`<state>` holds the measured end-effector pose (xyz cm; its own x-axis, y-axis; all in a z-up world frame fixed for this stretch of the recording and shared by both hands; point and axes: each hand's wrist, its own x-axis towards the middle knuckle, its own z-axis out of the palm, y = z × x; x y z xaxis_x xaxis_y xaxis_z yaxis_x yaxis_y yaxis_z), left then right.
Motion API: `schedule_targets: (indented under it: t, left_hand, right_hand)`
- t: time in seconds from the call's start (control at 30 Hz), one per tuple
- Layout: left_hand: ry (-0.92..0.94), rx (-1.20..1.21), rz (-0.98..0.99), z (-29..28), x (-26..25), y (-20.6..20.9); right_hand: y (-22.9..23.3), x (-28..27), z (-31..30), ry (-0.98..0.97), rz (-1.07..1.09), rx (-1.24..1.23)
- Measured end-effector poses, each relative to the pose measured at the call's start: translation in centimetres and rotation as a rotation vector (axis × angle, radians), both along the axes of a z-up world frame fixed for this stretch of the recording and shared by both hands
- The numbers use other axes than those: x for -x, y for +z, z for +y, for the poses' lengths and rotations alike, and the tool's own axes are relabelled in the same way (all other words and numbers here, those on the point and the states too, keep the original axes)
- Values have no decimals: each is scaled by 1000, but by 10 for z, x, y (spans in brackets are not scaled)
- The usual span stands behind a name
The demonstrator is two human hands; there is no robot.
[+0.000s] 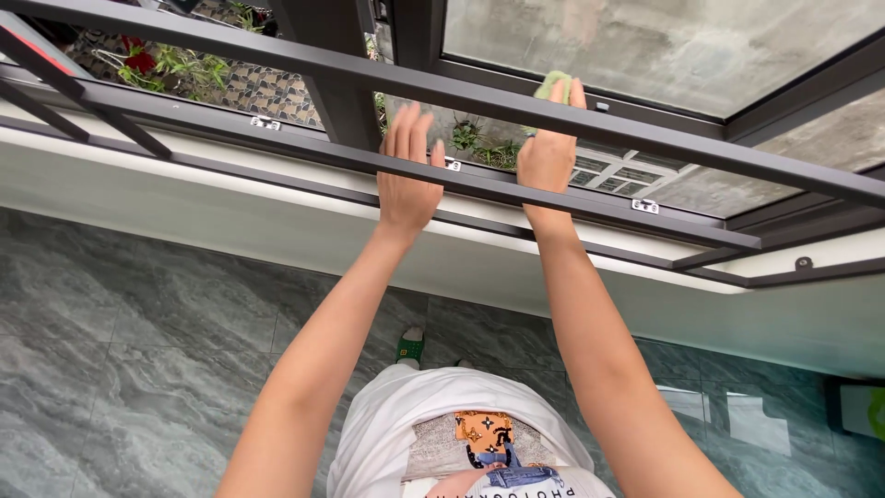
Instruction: Wiping down the metal grills and frame of a window using a cloth.
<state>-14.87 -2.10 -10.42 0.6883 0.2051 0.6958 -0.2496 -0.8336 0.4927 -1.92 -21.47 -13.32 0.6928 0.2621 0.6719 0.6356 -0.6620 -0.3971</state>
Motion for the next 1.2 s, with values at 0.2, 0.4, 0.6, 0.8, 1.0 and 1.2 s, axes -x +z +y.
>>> schedule_targets:
  t: [0.2, 0.4, 0.6, 0.8, 1.0, 1.2]
  left_hand:
    - [109, -46, 297, 10, -35, -33]
    - [125, 6, 253, 10, -28, -24]
    - [71, 96, 322, 15, -33, -45]
    - [121, -17, 366, 14, -33, -50]
    - [127, -25, 376, 11, -32, -48]
    - [125, 10, 346, 13, -34, -56]
  right_hand:
    - [-27, -22, 46, -125, -109, -58]
    - [24, 14, 133, 265, 618, -707]
    - [-2, 0, 98, 172, -20, 197]
    - [-30, -17, 27, -115, -14, 181]
    - [-34, -17, 38, -260, 132, 115]
    - [-36, -26, 113, -83, 32, -16]
